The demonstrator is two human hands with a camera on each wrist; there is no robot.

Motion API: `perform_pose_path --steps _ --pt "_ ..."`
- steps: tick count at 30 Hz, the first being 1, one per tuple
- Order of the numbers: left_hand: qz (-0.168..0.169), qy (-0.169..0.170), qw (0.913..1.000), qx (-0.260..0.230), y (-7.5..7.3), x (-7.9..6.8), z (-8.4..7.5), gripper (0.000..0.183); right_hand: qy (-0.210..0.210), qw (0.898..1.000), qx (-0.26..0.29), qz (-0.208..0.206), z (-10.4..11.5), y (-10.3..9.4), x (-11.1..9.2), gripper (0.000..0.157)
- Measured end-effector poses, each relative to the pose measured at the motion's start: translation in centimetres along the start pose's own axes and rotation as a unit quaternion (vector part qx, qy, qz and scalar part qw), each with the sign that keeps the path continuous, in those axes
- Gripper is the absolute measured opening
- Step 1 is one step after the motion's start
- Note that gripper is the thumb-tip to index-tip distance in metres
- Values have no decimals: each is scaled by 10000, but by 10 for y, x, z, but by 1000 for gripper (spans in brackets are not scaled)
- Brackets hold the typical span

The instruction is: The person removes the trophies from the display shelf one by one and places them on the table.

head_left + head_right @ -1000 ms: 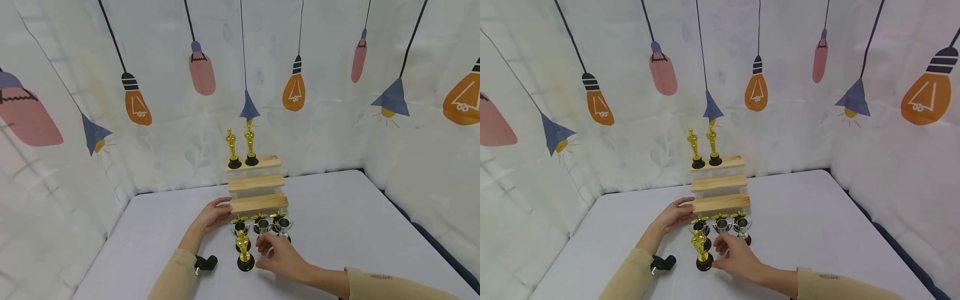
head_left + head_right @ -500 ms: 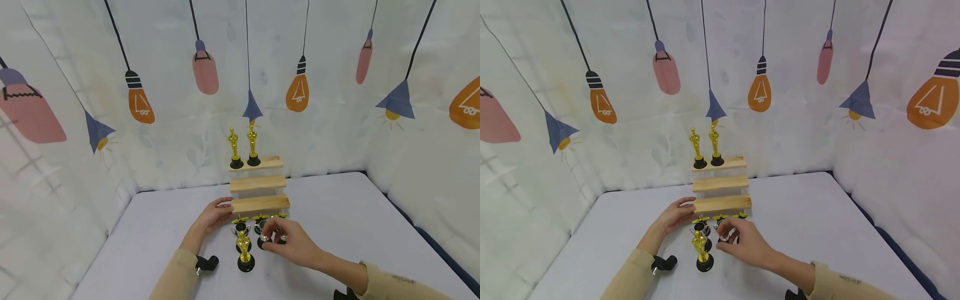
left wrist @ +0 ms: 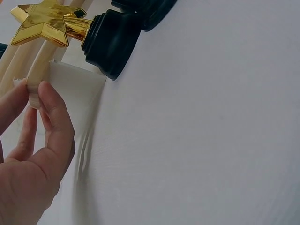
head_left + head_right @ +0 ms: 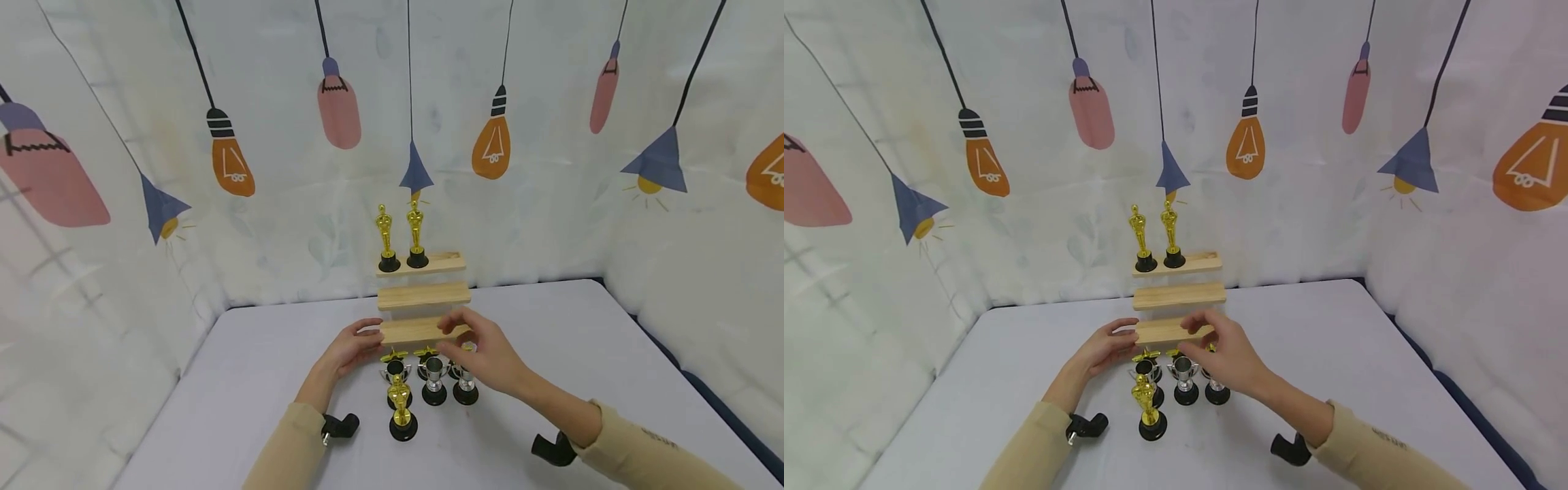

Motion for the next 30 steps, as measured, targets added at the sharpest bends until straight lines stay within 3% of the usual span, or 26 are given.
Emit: perform_pose_path --steps 15,21,30 --pt "-6 30 10000 -40 1 1 -1 53 685 9975 0 146 -29 -12 44 28" --pt "-5 24 10000 -20 2 0 -2 52 1071 9942 44 46 -49 -16 60 34" --pt "34 117 9998 178 1 -2 -2 53 1262 9917 208 -124 -71 -26 86 37"
Point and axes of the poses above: each hand's wrist, its own x-axis towards the middle knuckle, its own y-axis out of the palm, z = x × y, the point moved 6 cm from there along x, towards the middle knuckle, and after that the axes turned 8 degrees about -y, right-handed, at the moved point
